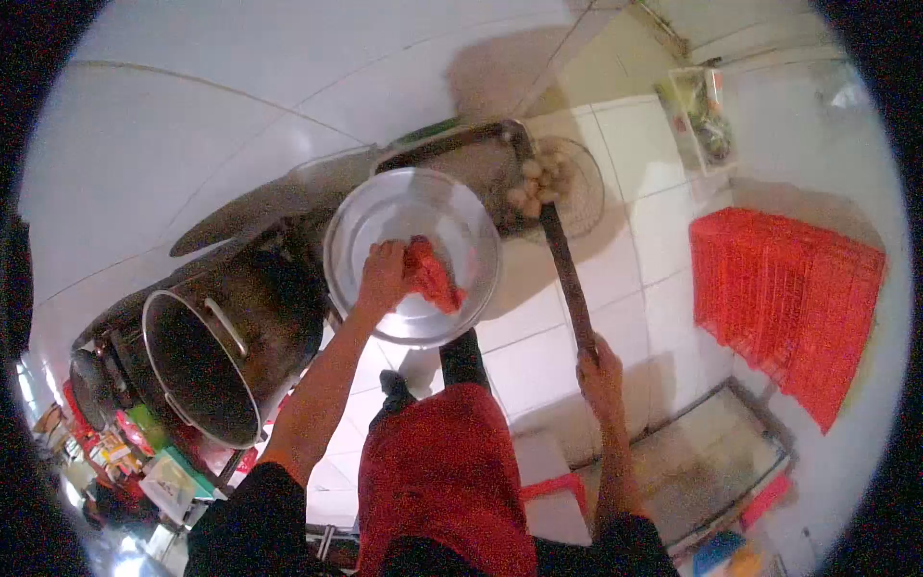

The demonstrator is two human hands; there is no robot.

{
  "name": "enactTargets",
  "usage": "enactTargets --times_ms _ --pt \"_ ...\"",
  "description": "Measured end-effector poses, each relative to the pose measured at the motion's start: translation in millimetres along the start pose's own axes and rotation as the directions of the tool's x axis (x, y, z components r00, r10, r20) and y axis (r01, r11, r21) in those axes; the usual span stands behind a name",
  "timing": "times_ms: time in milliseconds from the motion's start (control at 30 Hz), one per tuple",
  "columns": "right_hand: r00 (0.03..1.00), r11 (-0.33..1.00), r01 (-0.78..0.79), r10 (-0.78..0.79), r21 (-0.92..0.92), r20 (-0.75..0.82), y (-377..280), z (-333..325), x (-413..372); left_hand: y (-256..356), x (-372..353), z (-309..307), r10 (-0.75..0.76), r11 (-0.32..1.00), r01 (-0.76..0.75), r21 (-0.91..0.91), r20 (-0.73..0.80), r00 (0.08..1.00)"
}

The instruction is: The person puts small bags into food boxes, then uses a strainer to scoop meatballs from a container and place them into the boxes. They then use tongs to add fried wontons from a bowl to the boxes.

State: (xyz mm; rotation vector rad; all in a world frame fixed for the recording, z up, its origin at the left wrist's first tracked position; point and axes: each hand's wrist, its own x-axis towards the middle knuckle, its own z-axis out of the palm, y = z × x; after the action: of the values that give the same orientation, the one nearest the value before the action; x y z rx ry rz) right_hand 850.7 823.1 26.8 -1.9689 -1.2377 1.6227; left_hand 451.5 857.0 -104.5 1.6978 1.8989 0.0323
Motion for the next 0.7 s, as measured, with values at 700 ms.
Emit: enactTargets --times_ms 700 --pt "0.991 0.982 -0.128 0.131 -0.139 0.015 -40.3 13.5 -119.6 33.4 124.0 56.3 -0.127 0.989 0.099 -0.111 -0.289 0.949"
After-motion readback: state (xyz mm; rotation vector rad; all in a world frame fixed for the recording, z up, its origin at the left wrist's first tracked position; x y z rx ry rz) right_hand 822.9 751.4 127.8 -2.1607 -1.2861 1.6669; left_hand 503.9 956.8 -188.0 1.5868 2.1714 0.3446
